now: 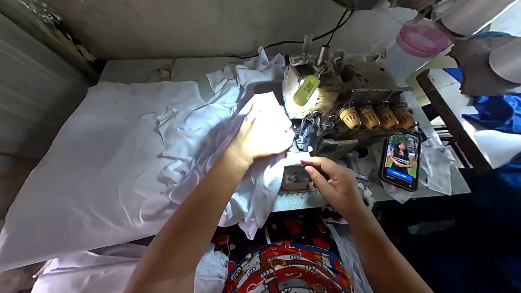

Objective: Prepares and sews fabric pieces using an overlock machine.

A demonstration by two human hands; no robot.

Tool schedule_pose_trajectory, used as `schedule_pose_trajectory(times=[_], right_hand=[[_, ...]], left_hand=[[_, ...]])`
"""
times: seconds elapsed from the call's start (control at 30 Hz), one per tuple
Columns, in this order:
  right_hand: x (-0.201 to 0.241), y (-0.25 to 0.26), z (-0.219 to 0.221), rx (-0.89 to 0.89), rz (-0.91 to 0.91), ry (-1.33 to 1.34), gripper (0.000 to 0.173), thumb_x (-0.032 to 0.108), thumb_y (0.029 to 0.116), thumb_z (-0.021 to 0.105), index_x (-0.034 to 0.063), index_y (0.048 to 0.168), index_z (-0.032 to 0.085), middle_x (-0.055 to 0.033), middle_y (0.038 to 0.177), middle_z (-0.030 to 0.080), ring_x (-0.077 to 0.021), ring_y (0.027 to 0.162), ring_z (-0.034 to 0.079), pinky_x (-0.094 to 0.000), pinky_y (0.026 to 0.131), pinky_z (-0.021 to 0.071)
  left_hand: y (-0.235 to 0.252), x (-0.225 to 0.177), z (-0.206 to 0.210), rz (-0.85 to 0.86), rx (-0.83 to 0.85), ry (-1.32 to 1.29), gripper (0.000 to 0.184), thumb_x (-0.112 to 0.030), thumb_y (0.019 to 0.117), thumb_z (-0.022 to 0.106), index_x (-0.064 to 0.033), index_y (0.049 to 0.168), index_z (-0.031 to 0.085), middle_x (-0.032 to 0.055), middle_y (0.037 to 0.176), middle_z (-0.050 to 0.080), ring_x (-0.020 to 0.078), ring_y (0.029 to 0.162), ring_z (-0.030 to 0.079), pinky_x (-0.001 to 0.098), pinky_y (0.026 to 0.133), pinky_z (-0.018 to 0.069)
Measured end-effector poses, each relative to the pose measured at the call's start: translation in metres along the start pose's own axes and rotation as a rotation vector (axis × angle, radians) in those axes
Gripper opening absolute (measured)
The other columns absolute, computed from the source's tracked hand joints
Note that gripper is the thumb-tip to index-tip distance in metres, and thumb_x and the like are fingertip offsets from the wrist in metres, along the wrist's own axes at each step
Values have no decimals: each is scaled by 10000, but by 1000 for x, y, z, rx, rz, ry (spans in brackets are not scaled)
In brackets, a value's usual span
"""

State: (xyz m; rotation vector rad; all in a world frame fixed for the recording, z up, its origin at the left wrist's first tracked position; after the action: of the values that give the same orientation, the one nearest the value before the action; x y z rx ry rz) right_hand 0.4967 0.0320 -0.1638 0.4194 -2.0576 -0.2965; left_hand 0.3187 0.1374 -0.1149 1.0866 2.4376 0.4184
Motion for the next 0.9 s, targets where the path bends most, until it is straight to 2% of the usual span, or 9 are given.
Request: schedule_pose_trajectory(times=[0.1,0.17,0.27,0.37,0.47,0.67,0.77,0.83,0.9], right_hand=[[7,-2,3,46,-52,8,253,153,1037,545,10,1115,738,-52,914,743,-21,748,672,-181,693,569],[12,-4,8,82,-95,26,246,142,1034,550,9,1122,737,-59,917,743,-35,760,673,-191,720,569],[21,-5,17,79,-185,63,229,140,1035,569,6,1114,737,-76,948,745,-38,788,672,-185,751,562],[30,-7,27,62,-273,58,252,160,1037,576,40,1220,702,-144,1224,683,-57,872,656,-177,766,547],[33,-10,33,140,-335,35,331,150,1078,492,45,1369,610,-182,1393,605,-100,929,691,-220,800,571],[8,3,-3,55,-207,-162,263,225,1035,556,51,1022,753,-75,920,714,-113,848,671,-265,788,559],[-2,6,-26,-44,-126,-265,295,225,1036,530,16,1012,737,-106,916,714,-132,839,674,-272,783,557],[4,0,-29,-46,-125,-256,289,227,1046,528,19,1019,726,-96,918,707,-100,847,662,-228,789,545],[14,-12,-22,-9,-149,-201,270,216,1038,536,24,1014,724,-86,898,700,-87,825,655,-217,766,544]], left_hand=[[-5,6,7,-246,40,70,265,-161,1016,513,-23,1167,683,120,1200,671,236,1180,622,376,992,506],[-21,15,7,-231,5,157,321,-161,1005,536,14,1226,691,200,1304,667,364,1273,593,496,1087,431],[-54,22,-1,-320,-20,123,318,-192,993,546,18,1191,681,219,1252,672,381,1184,635,532,1020,486],[-82,-11,-26,-510,-29,66,253,-112,936,651,86,1089,691,263,1062,678,424,1020,666,573,867,533],[-105,-52,-28,-389,-103,96,270,-238,987,591,-38,904,752,132,827,718,346,825,706,506,700,575],[-84,-70,-9,-182,-60,8,330,-317,1018,545,-115,822,718,53,704,657,282,766,652,474,720,468],[-53,-48,-25,-312,74,-33,270,-208,1018,575,-20,1031,768,185,1025,736,378,1019,692,570,902,507],[-40,-15,-11,-285,-140,50,239,-212,993,606,-57,1077,767,177,1087,734,362,1055,693,527,933,533],[-23,5,-2,-368,-82,-6,255,-177,986,643,-63,1192,742,202,1228,663,376,1177,626,515,998,503]])
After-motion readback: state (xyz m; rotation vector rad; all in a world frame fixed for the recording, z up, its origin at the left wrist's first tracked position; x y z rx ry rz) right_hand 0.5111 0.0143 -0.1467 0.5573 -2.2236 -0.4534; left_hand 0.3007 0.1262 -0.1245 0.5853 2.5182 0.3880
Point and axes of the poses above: each hand's wrist, its own y-axis towards the middle knuckle, its own z-axis out of the palm, x = y × z, the point moved 4 cm from there along y, towards the middle knuckle
